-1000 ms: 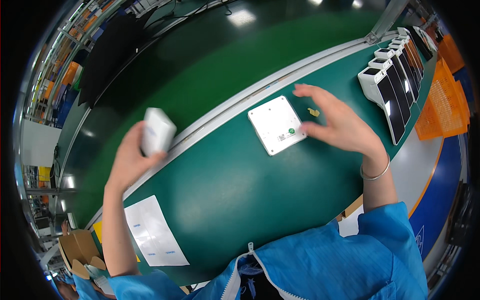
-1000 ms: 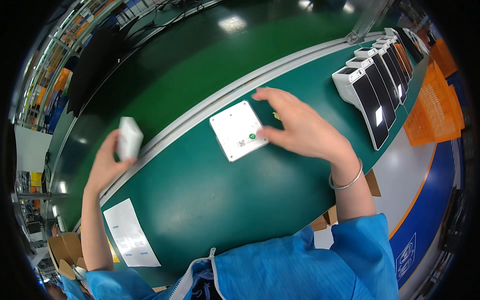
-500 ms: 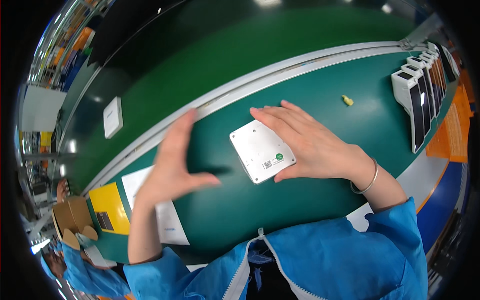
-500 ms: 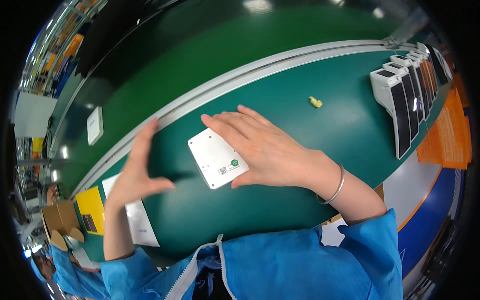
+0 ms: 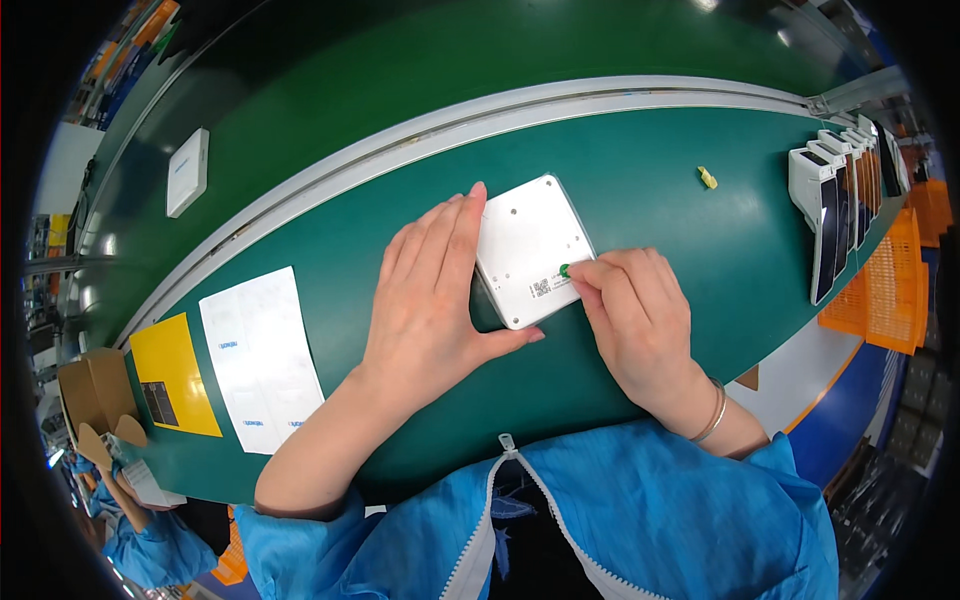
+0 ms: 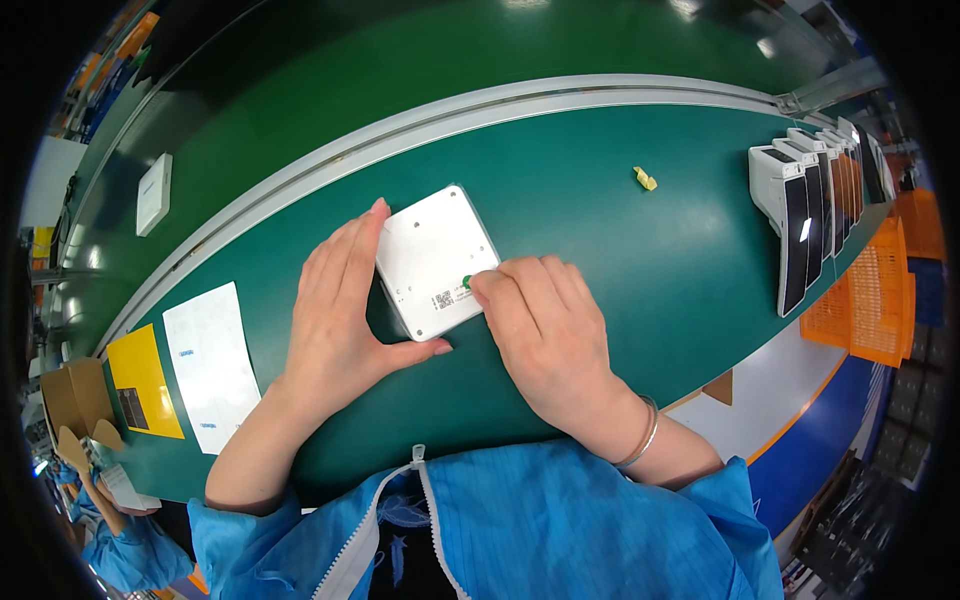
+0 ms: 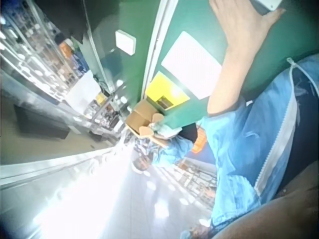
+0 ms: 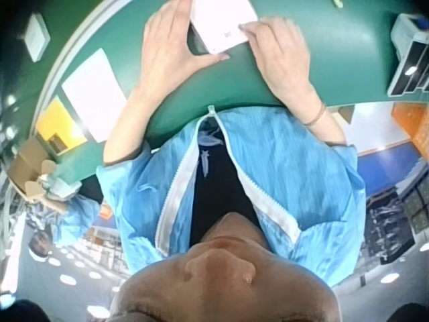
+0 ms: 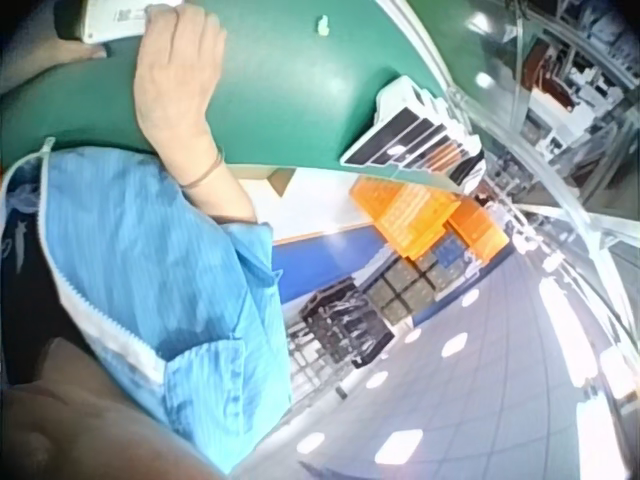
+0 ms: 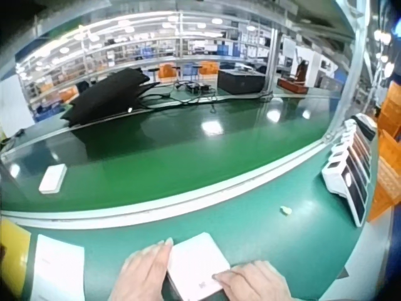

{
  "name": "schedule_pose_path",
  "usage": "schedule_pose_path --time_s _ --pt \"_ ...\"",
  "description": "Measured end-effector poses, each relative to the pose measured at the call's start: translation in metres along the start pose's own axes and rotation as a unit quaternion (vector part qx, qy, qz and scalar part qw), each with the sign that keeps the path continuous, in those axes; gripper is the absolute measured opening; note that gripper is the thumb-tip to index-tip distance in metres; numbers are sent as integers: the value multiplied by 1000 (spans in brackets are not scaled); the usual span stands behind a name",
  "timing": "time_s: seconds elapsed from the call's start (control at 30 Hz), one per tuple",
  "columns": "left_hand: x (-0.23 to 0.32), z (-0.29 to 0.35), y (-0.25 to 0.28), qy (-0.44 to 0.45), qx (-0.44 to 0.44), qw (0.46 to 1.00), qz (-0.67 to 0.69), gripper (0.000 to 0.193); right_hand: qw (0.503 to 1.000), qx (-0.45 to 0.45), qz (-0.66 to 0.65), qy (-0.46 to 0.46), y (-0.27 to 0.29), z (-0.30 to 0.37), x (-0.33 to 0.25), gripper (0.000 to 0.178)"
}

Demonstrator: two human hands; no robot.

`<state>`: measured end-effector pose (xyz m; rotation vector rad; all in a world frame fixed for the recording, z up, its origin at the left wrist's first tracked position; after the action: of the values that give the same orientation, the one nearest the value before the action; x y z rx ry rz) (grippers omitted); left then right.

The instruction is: The person applies labels to white electronic devices by hand, using a template guide to position the labels, then places the labeled devices into a cardboard box.

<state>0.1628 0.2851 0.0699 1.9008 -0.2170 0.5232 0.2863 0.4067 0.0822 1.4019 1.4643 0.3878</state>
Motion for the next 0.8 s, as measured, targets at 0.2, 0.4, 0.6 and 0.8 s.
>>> schedule_pose_path --time_s 0.2,0.4,0.6,0.8 --pt "1 0 3 -4 16 1000 6 114 988 -74 -109 -74 -5 -4 12 18" --pt "3 -5 2 -3 11 1000 1 114 972 -50 -166 -161 4 2 15 15" --pt "9 -12 1 1 -1 1000 -6 115 992 -27 -46 -111 6 0 6 13" --pt "16 -7 6 -13 -1 999 -29 119 974 -65 -116 -181 8 -2 13 14"
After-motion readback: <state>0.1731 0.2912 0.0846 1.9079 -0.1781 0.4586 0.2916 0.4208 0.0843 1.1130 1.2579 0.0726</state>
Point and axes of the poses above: each hand's wrist, its own z-axis away from the middle knuckle, its own y-axis out of the back of the hand, x = y × z, the point moved 5 cm from there along -z, towards the middle knuckle, and after that the axes turned 12 degrees about -y, right-handed, at the moved point
